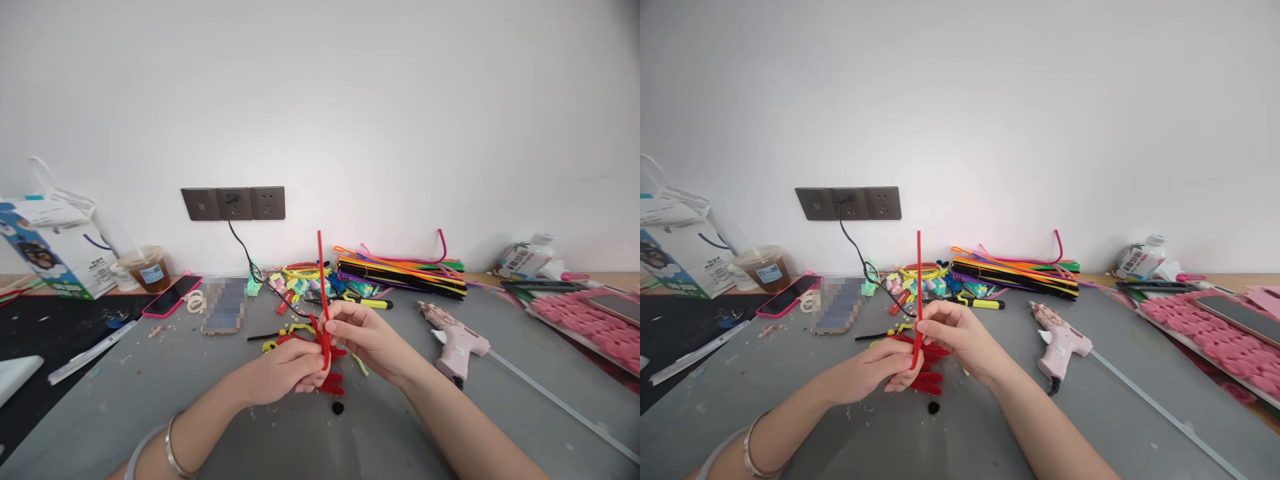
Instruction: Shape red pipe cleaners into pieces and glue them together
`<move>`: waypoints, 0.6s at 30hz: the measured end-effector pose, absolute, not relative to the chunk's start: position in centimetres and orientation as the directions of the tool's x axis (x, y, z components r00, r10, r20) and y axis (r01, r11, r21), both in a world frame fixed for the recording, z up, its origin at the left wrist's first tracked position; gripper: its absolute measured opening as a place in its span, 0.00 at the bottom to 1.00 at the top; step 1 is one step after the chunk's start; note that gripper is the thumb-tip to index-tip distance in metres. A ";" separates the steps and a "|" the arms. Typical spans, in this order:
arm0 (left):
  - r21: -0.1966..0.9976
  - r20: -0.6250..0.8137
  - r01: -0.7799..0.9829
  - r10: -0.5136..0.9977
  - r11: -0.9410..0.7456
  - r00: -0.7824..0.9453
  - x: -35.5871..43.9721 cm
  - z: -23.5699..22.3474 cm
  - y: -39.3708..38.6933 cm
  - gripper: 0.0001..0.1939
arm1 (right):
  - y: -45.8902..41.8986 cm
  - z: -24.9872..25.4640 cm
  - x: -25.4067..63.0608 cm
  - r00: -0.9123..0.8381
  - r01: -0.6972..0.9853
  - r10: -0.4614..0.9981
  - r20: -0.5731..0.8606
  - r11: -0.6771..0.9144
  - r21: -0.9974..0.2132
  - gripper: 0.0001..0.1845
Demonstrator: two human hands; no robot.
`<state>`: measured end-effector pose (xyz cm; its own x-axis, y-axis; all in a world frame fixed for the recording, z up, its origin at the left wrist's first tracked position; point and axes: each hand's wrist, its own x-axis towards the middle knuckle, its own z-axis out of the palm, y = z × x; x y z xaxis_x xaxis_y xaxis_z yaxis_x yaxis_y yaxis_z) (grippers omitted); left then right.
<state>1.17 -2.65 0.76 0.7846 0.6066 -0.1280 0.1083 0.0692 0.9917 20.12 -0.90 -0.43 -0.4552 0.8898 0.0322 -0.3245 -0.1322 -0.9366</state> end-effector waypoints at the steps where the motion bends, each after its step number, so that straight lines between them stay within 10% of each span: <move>1: 0.992 -0.123 0.115 0.622 0.052 0.774 1.2 0.8 -2.7 0.20 | -0.9 -0.4 20.1 -0.428 -0.320 0.903 0.029 -0.122 -0.939 0.12; 12: 0.932 -0.079 0.316 0.751 -0.178 0.655 1.5 0.8 -3.1 0.23 | -1.1 -0.2 19.5 -0.206 -0.262 0.976 0.070 0.014 -0.965 0.16; 18: 0.689 0.078 0.580 0.840 -0.434 0.536 1.9 0.0 -3.1 0.19 | -0.8 -0.3 19.5 -0.101 -0.207 0.987 0.123 0.100 -0.973 0.16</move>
<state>1.92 -3.13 0.02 0.5364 0.8404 0.0779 0.5799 -0.4341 0.6894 19.53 -0.84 -0.27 -0.1007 0.9873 0.1230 -0.2075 0.1000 -0.9731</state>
